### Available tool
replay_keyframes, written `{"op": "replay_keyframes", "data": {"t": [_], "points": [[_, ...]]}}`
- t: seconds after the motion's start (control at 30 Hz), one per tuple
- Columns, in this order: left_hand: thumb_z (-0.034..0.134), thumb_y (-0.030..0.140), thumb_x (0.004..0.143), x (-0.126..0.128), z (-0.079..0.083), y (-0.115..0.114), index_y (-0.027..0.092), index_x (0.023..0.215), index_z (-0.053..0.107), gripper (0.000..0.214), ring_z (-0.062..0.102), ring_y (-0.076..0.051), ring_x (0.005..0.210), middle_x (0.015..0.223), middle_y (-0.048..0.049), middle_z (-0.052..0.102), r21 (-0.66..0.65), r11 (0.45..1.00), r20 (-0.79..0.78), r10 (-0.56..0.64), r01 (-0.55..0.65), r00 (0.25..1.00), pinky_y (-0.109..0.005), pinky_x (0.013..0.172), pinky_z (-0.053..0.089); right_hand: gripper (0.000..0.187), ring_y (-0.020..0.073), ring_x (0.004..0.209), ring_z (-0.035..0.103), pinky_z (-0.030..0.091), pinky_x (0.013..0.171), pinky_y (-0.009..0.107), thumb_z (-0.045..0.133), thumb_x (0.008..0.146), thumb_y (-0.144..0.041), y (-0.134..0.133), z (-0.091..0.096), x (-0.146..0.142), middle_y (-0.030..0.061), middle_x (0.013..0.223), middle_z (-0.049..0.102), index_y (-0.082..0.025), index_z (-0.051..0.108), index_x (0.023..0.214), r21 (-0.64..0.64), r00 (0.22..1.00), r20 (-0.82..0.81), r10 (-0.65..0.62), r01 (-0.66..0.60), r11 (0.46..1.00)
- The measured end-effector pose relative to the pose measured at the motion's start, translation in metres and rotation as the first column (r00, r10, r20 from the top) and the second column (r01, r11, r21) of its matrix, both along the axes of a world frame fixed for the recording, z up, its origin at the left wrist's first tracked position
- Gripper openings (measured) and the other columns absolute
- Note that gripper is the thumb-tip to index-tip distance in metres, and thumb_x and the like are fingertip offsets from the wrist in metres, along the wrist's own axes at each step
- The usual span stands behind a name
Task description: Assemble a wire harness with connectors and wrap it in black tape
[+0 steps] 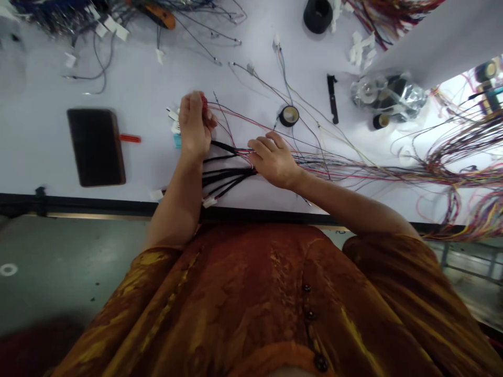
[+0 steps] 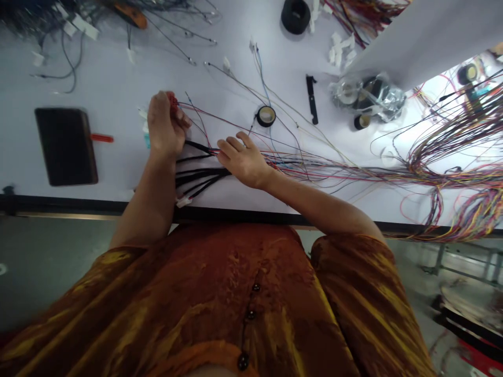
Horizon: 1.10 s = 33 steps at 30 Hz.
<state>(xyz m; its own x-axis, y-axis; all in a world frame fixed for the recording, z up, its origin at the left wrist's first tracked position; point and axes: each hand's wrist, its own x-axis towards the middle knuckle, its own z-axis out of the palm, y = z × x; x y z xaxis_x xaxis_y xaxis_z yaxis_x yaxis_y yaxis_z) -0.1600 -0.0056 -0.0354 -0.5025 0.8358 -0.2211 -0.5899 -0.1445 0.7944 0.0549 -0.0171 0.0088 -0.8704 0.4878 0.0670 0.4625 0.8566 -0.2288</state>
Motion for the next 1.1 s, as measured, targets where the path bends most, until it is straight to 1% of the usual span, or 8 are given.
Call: {"op": "replay_keyframes", "data": {"t": [0.13,0.37,0.47,0.63,0.7,0.83,1.0,1.1], "points": [[0.034,0.031,0.112,0.001,0.001,-0.001,0.019,0.092,0.05,0.027,0.033,-0.007,0.06,0.065,0.0052,0.038,0.017,1.0,0.004,-0.019,0.019,1.0,-0.025,0.06,0.029,0.036,0.0266,0.108,0.056,0.037,0.107,0.056,0.034,0.104,-0.022,0.0,-0.008,0.011,0.0097,0.105,0.062,-0.021,0.069,0.096,-0.026,0.973,-0.086,-0.212,0.211,0.977],[0.034,0.029,0.112,0.0,0.0,-0.001,0.019,0.09,0.046,0.027,0.034,-0.006,0.056,0.064,0.0064,0.039,0.034,0.999,0.006,-0.006,0.005,1.0,-0.027,0.059,0.03,0.035,0.0311,0.104,0.06,0.045,0.093,0.05,0.039,0.101,-0.03,-0.021,-0.011,0.053,0.014,0.099,0.064,-0.018,0.072,0.109,-0.131,0.7,-0.293,-0.651,0.645,0.753],[0.037,0.028,0.112,-0.002,-0.003,-0.001,0.02,0.093,0.047,0.023,0.036,-0.005,0.057,0.064,0.007,0.042,0.029,0.999,-0.018,-0.017,0.018,1.0,-0.026,0.059,0.032,0.037,0.0262,0.098,0.065,0.05,0.091,0.044,0.039,0.102,-0.028,-0.045,-0.012,0.048,0.0132,0.102,0.07,-0.018,0.071,0.117,-0.236,0.783,-0.243,-0.573,0.525,0.818],[0.036,0.032,0.112,-0.003,-0.002,-0.001,0.02,0.096,0.049,0.024,0.038,-0.004,0.056,0.064,0.0076,0.044,0.02,0.999,-0.008,-0.044,0.044,0.999,-0.024,0.059,0.033,0.031,0.022,0.124,0.061,0.044,0.113,0.046,0.045,0.098,-0.021,-0.068,-0.01,0.011,0.0111,0.125,0.071,-0.021,0.069,0.117,-0.357,0.931,-0.297,-0.211,0.097,0.929],[0.034,0.034,0.112,-0.002,0.001,-0.001,0.02,0.096,0.051,0.028,0.038,-0.005,0.055,0.062,0.0071,0.044,0.0,0.999,0.016,-0.035,0.035,0.999,-0.024,0.058,0.033,0.026,0.0196,0.118,0.064,0.049,0.109,0.043,0.046,0.099,-0.024,-0.067,-0.005,-0.001,0.0094,0.12,0.072,-0.023,0.067,0.113,-0.448,0.896,-0.383,-0.226,0.034,0.894],[0.034,0.038,0.111,0.0,0.004,-0.001,0.023,0.092,0.059,0.035,0.041,-0.008,0.053,0.058,0.0047,0.044,-0.051,0.999,0.025,-0.015,0.016,1.0,-0.026,0.058,0.037,0.02,0.0138,0.075,0.066,0.056,0.074,0.031,0.046,0.1,-0.031,-0.047,0.009,-0.004,0.0028,0.089,0.069,-0.022,0.057,0.114,-0.67,0.713,-0.437,-0.548,0.149,0.727],[0.053,0.056,0.1,-0.002,-0.002,0.0,0.027,0.085,0.063,0.034,0.051,-0.013,0.054,0.058,0.0015,0.051,-0.068,0.998,-0.023,-0.014,0.012,1.0,-0.029,0.055,0.04,0.006,0.0106,0.056,0.052,0.041,0.055,0.025,0.063,0.087,-0.025,-0.012,0.014,0.032,-0.0034,0.062,0.06,-0.019,0.064,0.086,-0.723,0.822,-0.161,-0.546,0.278,0.632],[0.056,0.063,0.094,-0.001,-0.001,0.0,0.027,0.082,0.065,0.04,0.054,-0.014,0.052,0.056,0.0015,0.052,-0.072,0.997,-0.055,-0.014,0.01,0.998,-0.029,0.054,0.041,0.019,0.0102,0.052,0.049,0.041,0.053,0.025,0.066,0.087,-0.037,0.0,0.02,0.053,-0.004,0.058,0.056,-0.02,0.063,0.079,-0.854,0.778,-0.199,-0.596,0.161,0.495]]}}
